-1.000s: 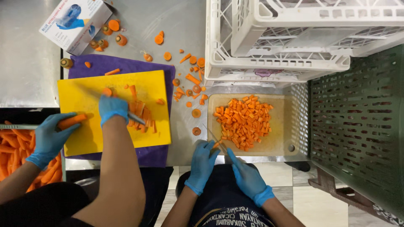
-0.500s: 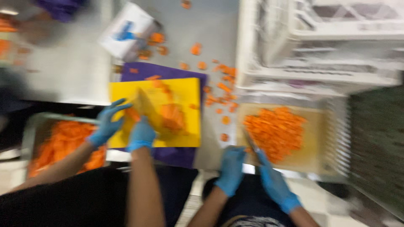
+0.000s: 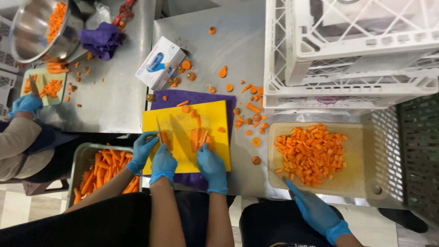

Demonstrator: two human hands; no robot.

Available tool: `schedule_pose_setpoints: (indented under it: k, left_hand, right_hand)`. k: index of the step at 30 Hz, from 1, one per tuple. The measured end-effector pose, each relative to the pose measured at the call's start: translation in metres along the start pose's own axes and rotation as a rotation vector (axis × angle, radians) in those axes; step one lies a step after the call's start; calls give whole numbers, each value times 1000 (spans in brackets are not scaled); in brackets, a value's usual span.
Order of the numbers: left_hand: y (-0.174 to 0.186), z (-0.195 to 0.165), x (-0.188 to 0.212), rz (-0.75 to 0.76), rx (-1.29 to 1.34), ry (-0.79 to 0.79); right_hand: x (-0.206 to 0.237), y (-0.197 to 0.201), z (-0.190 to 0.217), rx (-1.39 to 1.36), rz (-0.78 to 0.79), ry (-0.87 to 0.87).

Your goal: The person cuts whole carrots into small pieces on a yellow cutting board with a knife, then sweeps the cut pieces onto a nearby tray that accumulates chopped carrots. They repeatedly take new carrots from a crate and continue cutting throughout the episode.

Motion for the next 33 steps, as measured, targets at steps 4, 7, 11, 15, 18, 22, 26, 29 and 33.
schedule_pose_setpoints:
  k: [4,7,11,15,18,22,26,29,33]
  left_hand:
    - [-8,23,0,37,33,59]
    - [-13,40,3,-18,192,52]
    - [-22,60,1,34,339,63]
    - [-13,74,17,71,650,310]
    - [-17,33,54,265,802,268]
    - [-47,-47,130,598,664,88]
    - [-43,-111,157,530,577,-280]
    - [-38,-130,156,521,462,-395]
    - [-26,-137,148,470,443,-451]
  right_hand:
    - [-10,18,-15,6,-26,-142]
    - [-12,16,-20,14,51,-245]
    - [-14,17,-14,-47,46,-251]
    - [-10,15,-18,-48,3,-217]
    - [4,35,11,-44,-296,188]
    - [11,1,-17,-52,-62,-43]
    - [11,10,-27,-86,-150,-147]
    - [17,20,-23,-92,-204,-147]
    - [34,27,-9,-39,-237,-121]
Point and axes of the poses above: each hand's wrist, its own x-axis away from the middle knuckle, its own y-axis out of the back of the hand, z = x × y, the point moved 10 cm from there along -x, towards the middle knuckle, and after that the axes turned 12 degrees about x, right-handed, at the moved point
